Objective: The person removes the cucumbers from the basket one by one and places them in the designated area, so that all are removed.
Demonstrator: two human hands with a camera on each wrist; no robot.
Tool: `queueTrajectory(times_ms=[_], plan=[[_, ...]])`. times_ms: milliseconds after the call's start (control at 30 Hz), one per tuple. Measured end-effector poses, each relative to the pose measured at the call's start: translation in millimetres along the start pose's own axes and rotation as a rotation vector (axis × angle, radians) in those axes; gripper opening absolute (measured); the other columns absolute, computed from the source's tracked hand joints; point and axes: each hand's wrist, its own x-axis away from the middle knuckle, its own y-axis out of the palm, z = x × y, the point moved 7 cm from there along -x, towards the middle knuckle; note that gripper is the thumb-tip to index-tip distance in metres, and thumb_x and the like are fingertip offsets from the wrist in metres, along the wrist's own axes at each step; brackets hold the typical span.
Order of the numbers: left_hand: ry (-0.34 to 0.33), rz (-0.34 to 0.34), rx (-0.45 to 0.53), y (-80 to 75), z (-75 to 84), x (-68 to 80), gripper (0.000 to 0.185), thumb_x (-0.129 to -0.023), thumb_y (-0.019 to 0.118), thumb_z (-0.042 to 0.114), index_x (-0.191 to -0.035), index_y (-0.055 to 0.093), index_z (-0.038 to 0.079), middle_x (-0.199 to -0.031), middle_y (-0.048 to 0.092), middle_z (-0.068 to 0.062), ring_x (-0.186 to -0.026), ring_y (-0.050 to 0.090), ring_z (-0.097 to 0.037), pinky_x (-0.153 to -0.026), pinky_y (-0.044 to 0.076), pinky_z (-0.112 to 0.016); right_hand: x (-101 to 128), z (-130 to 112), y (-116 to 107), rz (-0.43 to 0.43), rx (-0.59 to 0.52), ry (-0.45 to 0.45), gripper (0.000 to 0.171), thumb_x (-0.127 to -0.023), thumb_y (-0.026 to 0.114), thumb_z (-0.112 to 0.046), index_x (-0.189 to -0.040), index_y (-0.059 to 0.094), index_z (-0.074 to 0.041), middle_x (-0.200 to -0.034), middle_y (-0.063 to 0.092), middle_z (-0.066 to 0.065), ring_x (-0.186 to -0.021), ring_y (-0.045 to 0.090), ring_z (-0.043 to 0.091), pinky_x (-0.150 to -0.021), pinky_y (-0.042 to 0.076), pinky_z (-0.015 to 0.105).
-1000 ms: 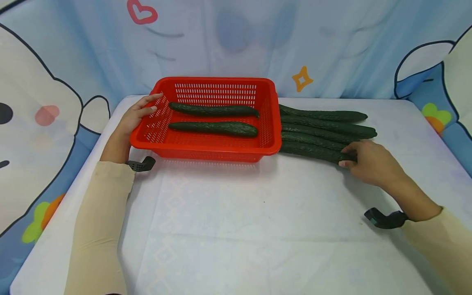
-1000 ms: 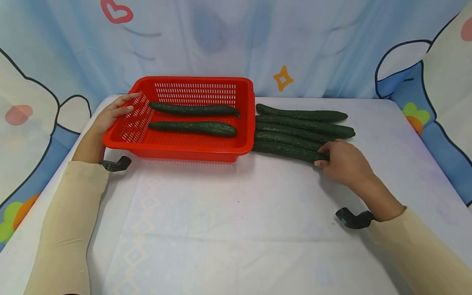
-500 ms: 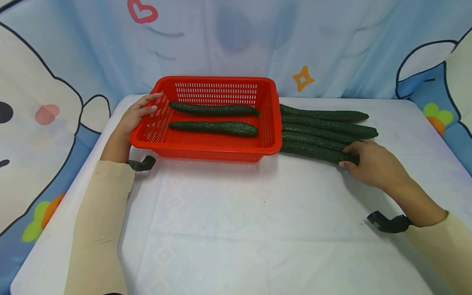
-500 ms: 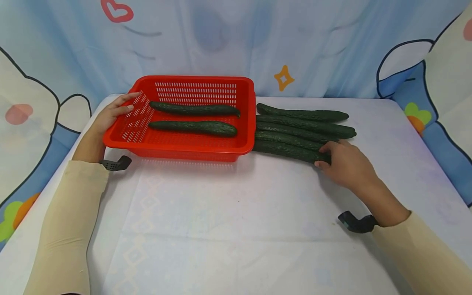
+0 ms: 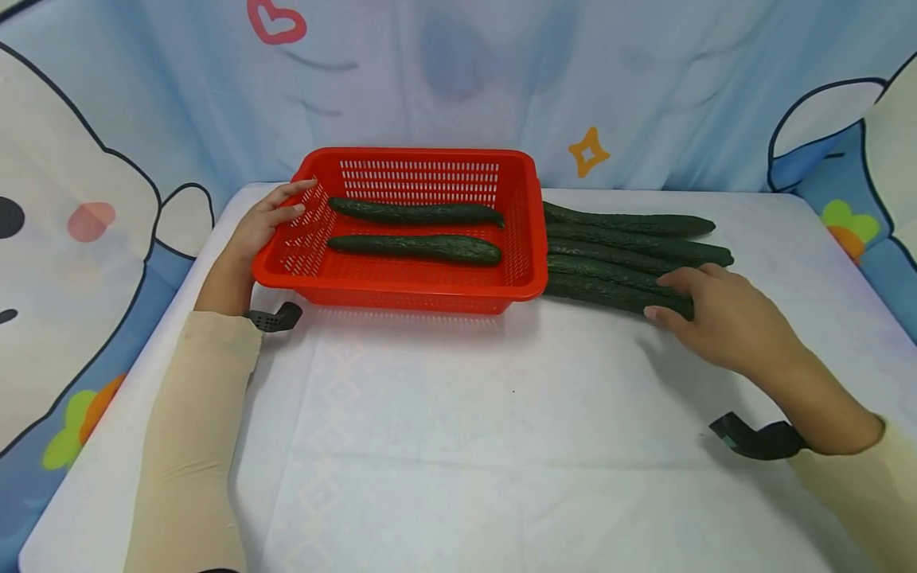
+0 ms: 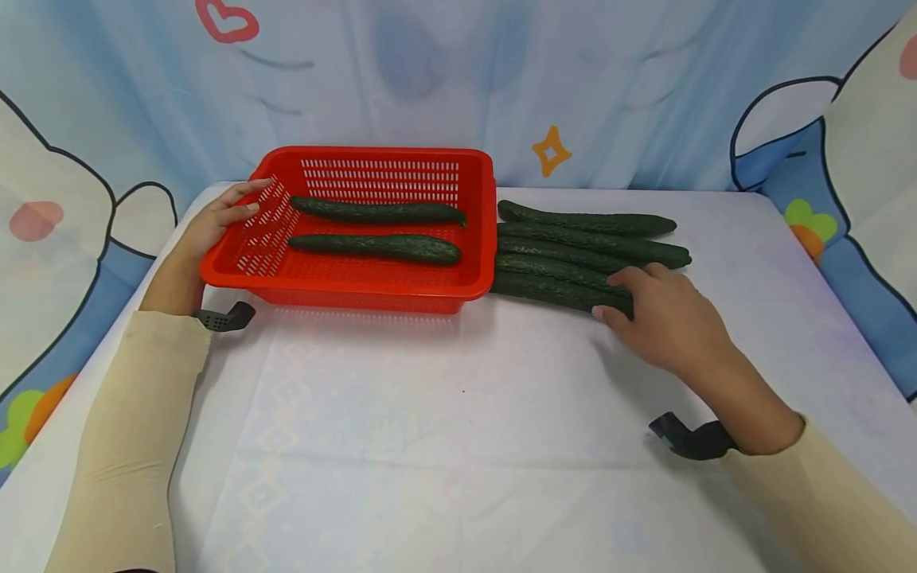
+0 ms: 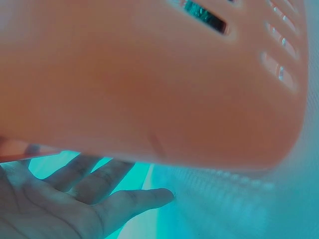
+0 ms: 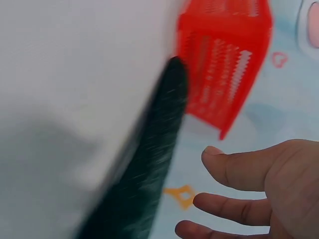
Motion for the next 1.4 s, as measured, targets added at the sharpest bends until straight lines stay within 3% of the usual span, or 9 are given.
queueTrajectory(times_ms=[300, 567, 733, 1000, 1200, 1400], plan=[[-0.031, 0.035, -0.044, -0.3, 0.4, 3.6, 0.044, -0.098, 0.039, 0.01, -0.141, 0.035, 0.019, -0.142, 0.028, -0.009, -0.111, 0.049, -0.02, -0.078, 0.055, -0.027, -4, -61, -43, 0.06, -0.073, -0.1, 0.047, -0.088, 0.057, -0.043, -0.123, 0.056, -0.011, -0.117, 0.054, 0.018, -0.105, 0.052, 0.034, -0.078, 0.044, 0.054], [-0.047, 0.054, -0.057, -3.8, -1.3, 0.4, 0.045, -0.098, 0.039, 0.011, -0.142, 0.035, 0.02, -0.144, 0.028, -0.008, -0.117, 0.044, -0.022, -0.079, 0.055, -0.027, -25, -116, -69, 0.043, -0.175, -0.193, 0.046, -0.087, 0.059, -0.04, -0.124, 0.055, -0.012, -0.121, 0.056, 0.013, -0.107, 0.052, 0.031, -0.086, 0.045, 0.052], [-0.045, 0.058, -0.1, -1.2, 0.8, 2.4, 0.046, -0.098, 0.04, 0.011, -0.143, 0.031, 0.018, -0.143, 0.027, -0.01, -0.117, 0.044, -0.023, -0.079, 0.055, -0.026, -48, -149, -82, -0.031, -0.235, -0.252, 0.047, -0.087, 0.058, -0.043, -0.124, 0.055, -0.013, -0.118, 0.058, 0.008, -0.107, 0.053, 0.026, -0.079, 0.049, 0.044], [-0.036, 0.052, -0.069, 0.9, 2.1, 2.9, 0.047, -0.097, 0.041, 0.011, -0.143, 0.031, 0.017, -0.143, 0.026, -0.011, -0.112, 0.047, -0.02, -0.079, 0.055, -0.027, -107, -184, -82, -0.194, -0.382, -0.29, 0.042, -0.084, 0.062, -0.042, -0.121, 0.057, -0.022, -0.113, 0.056, 0.004, -0.096, 0.056, 0.021, -0.079, 0.046, 0.035], [-0.047, 0.069, -0.079, 1.2, 0.7, 1.0, 0.046, -0.097, 0.043, 0.012, -0.142, 0.035, 0.02, -0.145, 0.026, -0.011, -0.112, 0.049, -0.02, -0.079, 0.055, -0.029, -156, -192, -61, -0.298, -0.446, -0.203, 0.034, -0.084, 0.063, -0.039, -0.116, 0.061, -0.026, -0.11, 0.059, 0.0, -0.1, 0.052, 0.018, -0.079, 0.049, 0.034], [-0.041, 0.092, -0.106, -1.2, 0.0, -0.7, 0.044, -0.097, 0.041, 0.011, -0.14, 0.037, 0.02, -0.144, 0.027, -0.011, -0.115, 0.047, -0.023, -0.078, 0.056, -0.029, -194, -193, -30, -0.452, -0.578, -0.056, 0.034, -0.087, 0.061, -0.034, -0.119, 0.061, -0.023, -0.126, 0.051, 0.0, -0.108, 0.054, 0.022, -0.083, 0.055, 0.036]])
